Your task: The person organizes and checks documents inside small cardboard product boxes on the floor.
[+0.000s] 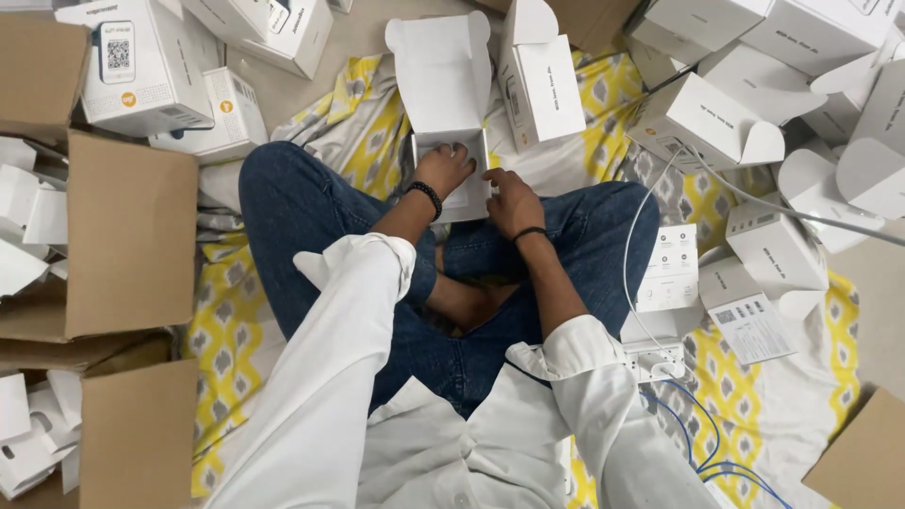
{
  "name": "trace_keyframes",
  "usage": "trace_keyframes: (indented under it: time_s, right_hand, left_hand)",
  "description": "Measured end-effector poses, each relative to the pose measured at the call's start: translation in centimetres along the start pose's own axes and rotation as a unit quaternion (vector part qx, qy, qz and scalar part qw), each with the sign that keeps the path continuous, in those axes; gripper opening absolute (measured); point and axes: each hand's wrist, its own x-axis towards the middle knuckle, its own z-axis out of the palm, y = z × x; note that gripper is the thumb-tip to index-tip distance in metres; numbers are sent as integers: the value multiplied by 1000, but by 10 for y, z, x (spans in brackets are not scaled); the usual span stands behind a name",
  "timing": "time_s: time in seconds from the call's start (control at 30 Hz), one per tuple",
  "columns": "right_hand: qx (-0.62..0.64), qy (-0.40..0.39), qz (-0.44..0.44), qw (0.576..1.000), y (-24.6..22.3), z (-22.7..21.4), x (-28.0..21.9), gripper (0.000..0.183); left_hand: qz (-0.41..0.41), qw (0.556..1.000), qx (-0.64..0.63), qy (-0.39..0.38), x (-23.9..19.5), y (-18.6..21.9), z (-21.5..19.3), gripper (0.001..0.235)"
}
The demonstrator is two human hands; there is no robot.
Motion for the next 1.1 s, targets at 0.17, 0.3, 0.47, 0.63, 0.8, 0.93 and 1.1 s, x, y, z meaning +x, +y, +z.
trace_keyframes:
  time_s: [0.17,0.3,0.47,0.63,0.8,0.93,1.1]
  right_hand:
    - [20,-38,20,999,-12,-10,2,43]
    - [39,-59,40,997,-13,-10,6,42]
    - [54,-75,35,995,-14,-10,8,44]
    - [59,-85,37,994,-16,-10,7,44]
    - [45,-96,20,994,-15,-10,7,45]
    - [35,-104,15,994,-15,-10,6,46]
    - [48,-108,-11,993,-16,-8,5,47]
  left_hand:
    - [135,984,85,-81,20,-15,10,39]
    - [172,953,198,-153,14,-25,-21,37]
    - [286,949,115,-61,5,-32,-35,31]
    - [298,939,157,-69,25,-31,-16,34]
    - [284,923,199,-166,25,-30,-36,24]
    - [329,896,253,-158,20,-43,-18,22]
    - [225,915,181,-282,20,-48,1,36]
